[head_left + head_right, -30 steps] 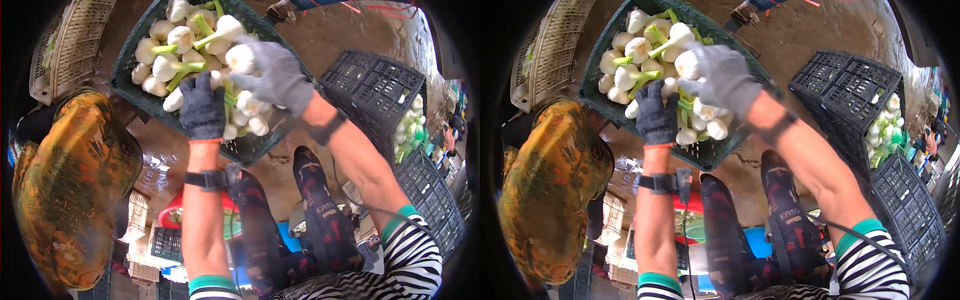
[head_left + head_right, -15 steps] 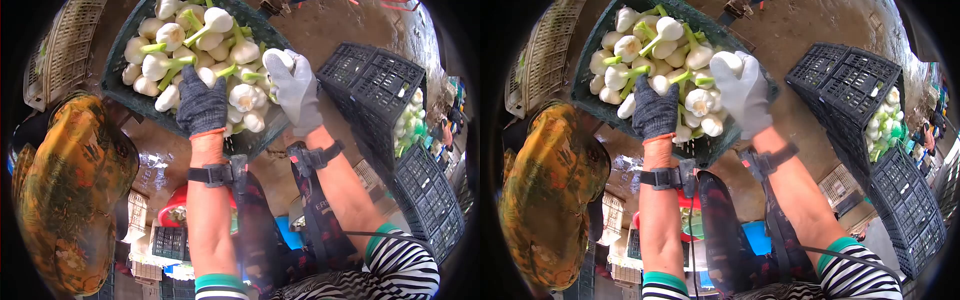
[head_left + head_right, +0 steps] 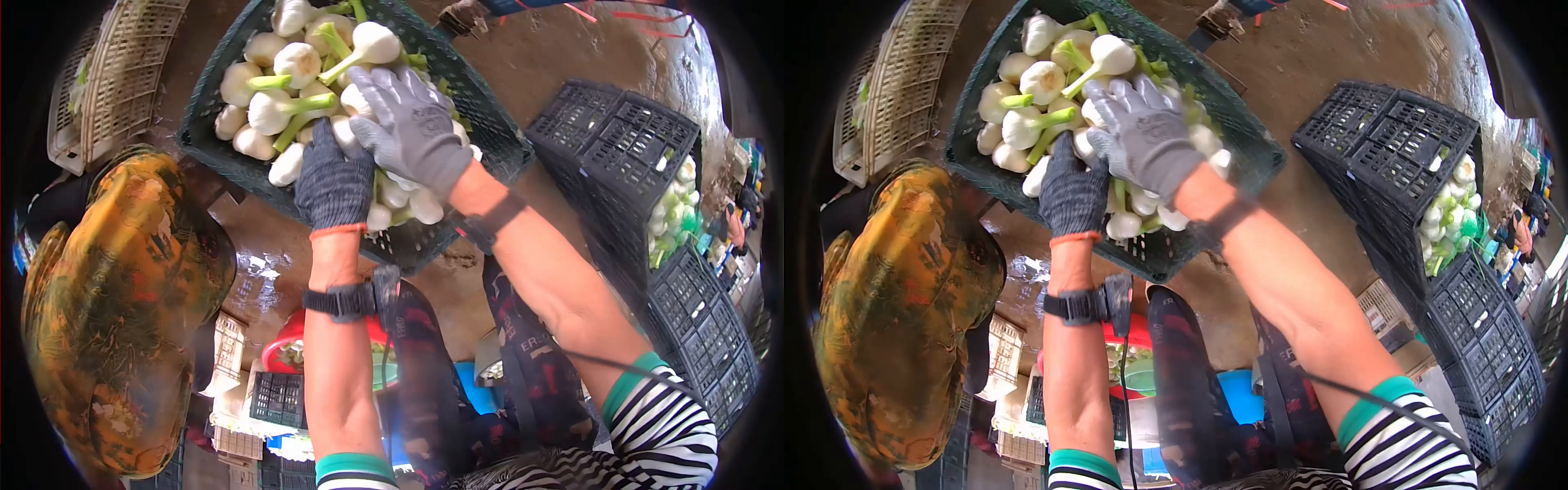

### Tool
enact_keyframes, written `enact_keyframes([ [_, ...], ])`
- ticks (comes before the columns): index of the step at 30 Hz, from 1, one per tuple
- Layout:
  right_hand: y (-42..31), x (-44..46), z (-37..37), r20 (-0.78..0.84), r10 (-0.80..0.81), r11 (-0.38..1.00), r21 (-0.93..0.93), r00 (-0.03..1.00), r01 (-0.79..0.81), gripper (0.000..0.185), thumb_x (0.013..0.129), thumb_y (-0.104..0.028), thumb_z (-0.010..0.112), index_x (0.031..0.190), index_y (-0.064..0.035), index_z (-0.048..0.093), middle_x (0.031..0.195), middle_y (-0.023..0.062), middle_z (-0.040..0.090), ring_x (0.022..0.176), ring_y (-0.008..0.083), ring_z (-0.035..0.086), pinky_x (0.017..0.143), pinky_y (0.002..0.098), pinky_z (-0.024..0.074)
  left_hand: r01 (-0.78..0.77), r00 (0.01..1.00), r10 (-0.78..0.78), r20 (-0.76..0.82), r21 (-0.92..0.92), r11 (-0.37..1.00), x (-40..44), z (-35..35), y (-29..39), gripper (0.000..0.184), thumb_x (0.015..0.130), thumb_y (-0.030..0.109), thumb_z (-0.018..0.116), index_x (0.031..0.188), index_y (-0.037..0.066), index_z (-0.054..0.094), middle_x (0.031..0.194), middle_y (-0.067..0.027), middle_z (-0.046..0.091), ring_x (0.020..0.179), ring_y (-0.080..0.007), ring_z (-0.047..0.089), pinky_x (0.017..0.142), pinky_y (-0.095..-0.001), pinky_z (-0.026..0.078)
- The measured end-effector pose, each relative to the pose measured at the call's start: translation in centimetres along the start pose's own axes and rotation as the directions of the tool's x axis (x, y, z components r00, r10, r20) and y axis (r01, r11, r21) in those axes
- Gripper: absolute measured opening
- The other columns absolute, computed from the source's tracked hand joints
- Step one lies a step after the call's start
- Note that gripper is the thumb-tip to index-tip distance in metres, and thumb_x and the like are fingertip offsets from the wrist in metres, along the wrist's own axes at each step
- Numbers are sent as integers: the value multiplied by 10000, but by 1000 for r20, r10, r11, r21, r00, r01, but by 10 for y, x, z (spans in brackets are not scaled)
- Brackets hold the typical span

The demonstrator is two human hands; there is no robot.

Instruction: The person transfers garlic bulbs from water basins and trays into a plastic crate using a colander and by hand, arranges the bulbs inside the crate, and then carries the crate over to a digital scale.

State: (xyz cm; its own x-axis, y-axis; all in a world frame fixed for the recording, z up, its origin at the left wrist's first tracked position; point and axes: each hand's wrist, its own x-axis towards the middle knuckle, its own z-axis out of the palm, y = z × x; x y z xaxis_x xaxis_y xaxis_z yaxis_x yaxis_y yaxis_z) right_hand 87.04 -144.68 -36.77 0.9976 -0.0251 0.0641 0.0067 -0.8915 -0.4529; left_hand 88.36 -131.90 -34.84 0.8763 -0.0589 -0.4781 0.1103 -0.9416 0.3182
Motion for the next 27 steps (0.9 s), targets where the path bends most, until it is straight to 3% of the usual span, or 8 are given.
enact_keyframes([
  [4,10,-9,2,-106,-68,998,1,992,68,466,840,-250,534,1275,-97,472,1166,151,554,1065,354,507,912,457,405,-169,960,97,-264,-266,949,-25,-10,-21,560,761,242,696,1219,-17,506,1149,-189,558,963,-317,572,866,-404,448],
  [9,13,2,5,115,-42,998,50,992,36,450,856,-273,539,1269,-100,491,1203,152,542,1109,338,494,933,436,386,-267,892,340,-298,261,928,-25,7,-48,495,816,279,628,1219,13,520,1300,-210,459,1219,-380,415,1042,-444,301],
  [12,19,0,1,55,-81,994,73,995,77,439,878,-300,498,1281,-128,488,1172,118,570,1046,307,516,949,450,361,-308,901,380,-208,310,900,-35,10,-43,502,823,316,611,1224,28,522,1333,-213,434,1249,-390,385,1074,-453,250],
  [16,12,17,-46,276,128,899,373,953,-229,359,880,-278,492,1193,-111,546,1170,93,565,1088,308,500,953,441,372,-352,874,300,-383,-71,933,-24,-1,-54,467,781,179,667,1197,13,536,1284,-228,476,1210,-378,436,1032,-433,330],
  [17,16,25,-45,104,67,918,384,992,-102,300,861,-244,499,1108,-105,595,1166,78,560,1099,287,497,945,417,386,-406,837,333,-434,-86,910,-19,-12,-54,456,753,105,683,1176,7,543,1264,-223,491,1187,-371,461,1010,-421,363],
  [20,25,59,-32,-98,-296,948,-151,950,280,265,827,-208,514,1042,-99,626,1144,62,566,1099,256,493,914,395,404,-432,782,419,-461,84,898,10,-48,-54,452,755,98,679,1175,10,536,1240,-218,505,1165,-369,474,1003,-411,369],
  [24,45,64,-8,328,-256,950,-90,910,299,266,772,-191,528,993,-100,643,1147,38,562,1114,233,469,905,378,410,-503,695,563,-448,257,825,84,-89,-62,445,802,221,652,1175,9,534,1215,-212,521,1150,-353,486,983,-404,380],
  [27,40,63,-8,348,-169,966,-126,922,225,254,759,-183,534,970,-104,651,1117,41,574,1088,233,487,887,371,421,-477,827,479,-293,83,875,139,-92,-63,483,800,348,615,1170,46,546,1216,-174,527,1143,-354,480,959,-442,377],
])
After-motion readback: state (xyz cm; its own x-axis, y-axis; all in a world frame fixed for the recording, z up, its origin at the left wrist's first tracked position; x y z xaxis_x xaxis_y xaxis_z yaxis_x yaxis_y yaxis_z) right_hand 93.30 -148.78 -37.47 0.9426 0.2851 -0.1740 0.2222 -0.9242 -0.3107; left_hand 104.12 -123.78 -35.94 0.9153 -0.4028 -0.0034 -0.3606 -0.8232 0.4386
